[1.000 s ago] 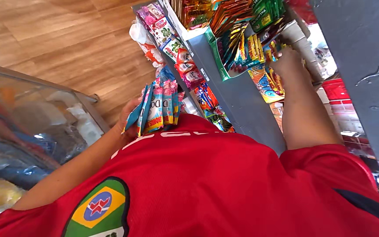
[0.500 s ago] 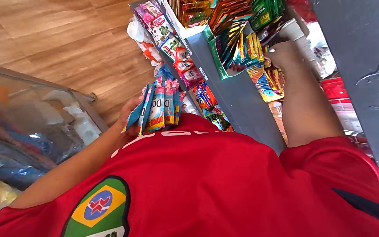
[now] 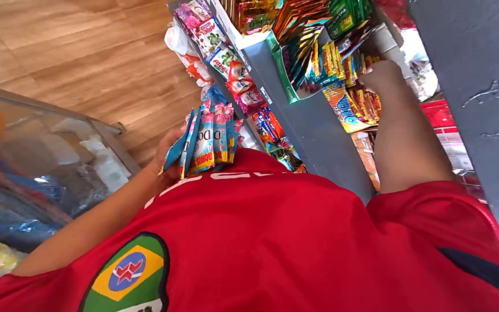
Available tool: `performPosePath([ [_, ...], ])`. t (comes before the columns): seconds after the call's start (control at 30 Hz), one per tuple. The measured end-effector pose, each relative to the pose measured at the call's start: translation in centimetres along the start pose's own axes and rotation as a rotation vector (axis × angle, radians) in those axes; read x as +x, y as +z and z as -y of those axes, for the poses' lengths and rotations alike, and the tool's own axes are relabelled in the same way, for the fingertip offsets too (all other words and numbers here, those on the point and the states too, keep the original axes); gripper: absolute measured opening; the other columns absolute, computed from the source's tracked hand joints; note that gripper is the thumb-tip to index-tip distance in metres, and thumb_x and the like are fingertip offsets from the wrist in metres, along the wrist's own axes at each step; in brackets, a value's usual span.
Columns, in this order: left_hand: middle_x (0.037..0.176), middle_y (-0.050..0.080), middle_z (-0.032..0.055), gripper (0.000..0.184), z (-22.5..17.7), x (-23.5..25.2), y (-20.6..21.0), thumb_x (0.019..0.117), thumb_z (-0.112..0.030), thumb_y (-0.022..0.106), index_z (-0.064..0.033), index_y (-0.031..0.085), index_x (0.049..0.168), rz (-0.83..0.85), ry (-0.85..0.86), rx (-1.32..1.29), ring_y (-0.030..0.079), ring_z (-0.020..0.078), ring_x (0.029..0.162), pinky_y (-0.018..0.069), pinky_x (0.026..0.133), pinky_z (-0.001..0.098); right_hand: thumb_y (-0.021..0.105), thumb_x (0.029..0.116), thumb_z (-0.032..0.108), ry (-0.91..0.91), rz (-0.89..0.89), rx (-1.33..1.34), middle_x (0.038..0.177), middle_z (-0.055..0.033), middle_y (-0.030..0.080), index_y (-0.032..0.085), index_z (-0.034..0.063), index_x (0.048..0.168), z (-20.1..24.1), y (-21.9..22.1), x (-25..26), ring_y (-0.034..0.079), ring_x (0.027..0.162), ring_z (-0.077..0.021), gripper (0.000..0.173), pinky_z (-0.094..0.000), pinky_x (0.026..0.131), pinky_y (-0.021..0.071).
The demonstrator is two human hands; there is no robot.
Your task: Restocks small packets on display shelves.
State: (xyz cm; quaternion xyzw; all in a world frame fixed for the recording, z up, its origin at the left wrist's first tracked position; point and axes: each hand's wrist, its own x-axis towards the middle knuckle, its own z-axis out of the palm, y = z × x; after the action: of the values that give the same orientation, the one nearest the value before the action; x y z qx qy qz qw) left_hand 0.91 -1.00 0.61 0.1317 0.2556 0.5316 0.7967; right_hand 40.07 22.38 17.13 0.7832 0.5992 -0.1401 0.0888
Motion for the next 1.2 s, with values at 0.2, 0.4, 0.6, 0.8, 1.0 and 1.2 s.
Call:
performPosePath([
  [0.2,0.088,0.076,-0.0044,0.017,-0.1,-0.3,0.1,0.0922,-0.027,0.056,-0.0232,0.072,0.096,0.016,0.023,0.002,0.072,0.0027,0.081,0.0603,0.072,0.0226,0.063,0.1008,0.015,0.023,-0.025,-0.057,0.143,-0.0374,0.049,0.045,-0.0136,0.143,-1.0,0.7,0.9,0.045,0.137,-0.0513,0.054,-0.0660,0.111,0.0319],
  [0.4,0.089,0.076,-0.0032,0.017,-0.4,-0.5,0.1,0.0895,-0.031,0.063,-0.0228,0.073,0.099,0.054,0.014,-0.012,0.072,0.0039,0.082,0.0611,0.072,0.0244,0.052,0.1052,0.016,0.129,-0.161,0.119,0.142,-0.0395,0.047,0.049,-0.0142,0.139,0.8,-0.6,-2.5,0.044,0.136,-0.0518,0.045,-0.0653,0.111,0.0327],
  [0.6,0.091,0.076,-0.0030,0.021,-0.6,-0.3,0.0,0.0862,-0.034,0.070,-0.0220,0.073,0.103,0.093,0.017,-0.051,0.072,0.0039,0.083,0.0612,0.073,0.0238,0.041,0.1086,0.026,0.163,-0.382,0.651,0.148,-0.0234,0.045,0.039,-0.0040,0.149,-0.6,-1.3,-7.3,0.049,0.131,-0.0257,0.050,-0.0421,0.110,0.0402],
  [0.8,0.090,0.076,-0.0034,0.017,-0.6,0.5,0.1,0.0901,-0.031,0.062,-0.0230,0.072,0.101,0.087,-0.025,-0.044,0.072,0.0030,0.081,0.0605,0.070,0.0225,0.046,0.1053,0.009,0.014,-0.413,0.926,0.121,-0.0097,0.053,0.037,0.0002,0.146,-2.0,1.0,-10.9,0.062,0.096,-0.0062,0.043,-0.0245,0.079,0.0555],
  [1.0,0.090,0.075,-0.0036,0.019,-0.6,1.0,0.3,0.0921,-0.032,0.056,-0.0222,0.069,0.102,0.080,-0.050,0.015,0.072,0.0028,0.081,0.0611,0.070,0.0231,0.054,0.1006,0.006,0.000,-0.169,1.106,0.121,-0.0112,0.059,0.039,0.0067,0.146,-6.0,5.6,-7.2,0.069,0.094,-0.0178,0.047,-0.0373,0.075,0.0625],
  [1.2,0.087,0.075,-0.0044,0.021,-0.6,0.7,0.6,0.0951,-0.027,0.049,-0.0232,0.069,0.098,0.065,-0.045,0.018,0.071,0.0023,0.080,0.0605,0.069,0.0227,0.058,0.0972,0.018,0.062,-0.381,0.707,0.131,-0.0239,0.060,0.051,0.0007,0.142,-8.1,6.3,-4.7,0.062,0.118,-0.0319,0.048,-0.0547,0.098,0.0505],
])
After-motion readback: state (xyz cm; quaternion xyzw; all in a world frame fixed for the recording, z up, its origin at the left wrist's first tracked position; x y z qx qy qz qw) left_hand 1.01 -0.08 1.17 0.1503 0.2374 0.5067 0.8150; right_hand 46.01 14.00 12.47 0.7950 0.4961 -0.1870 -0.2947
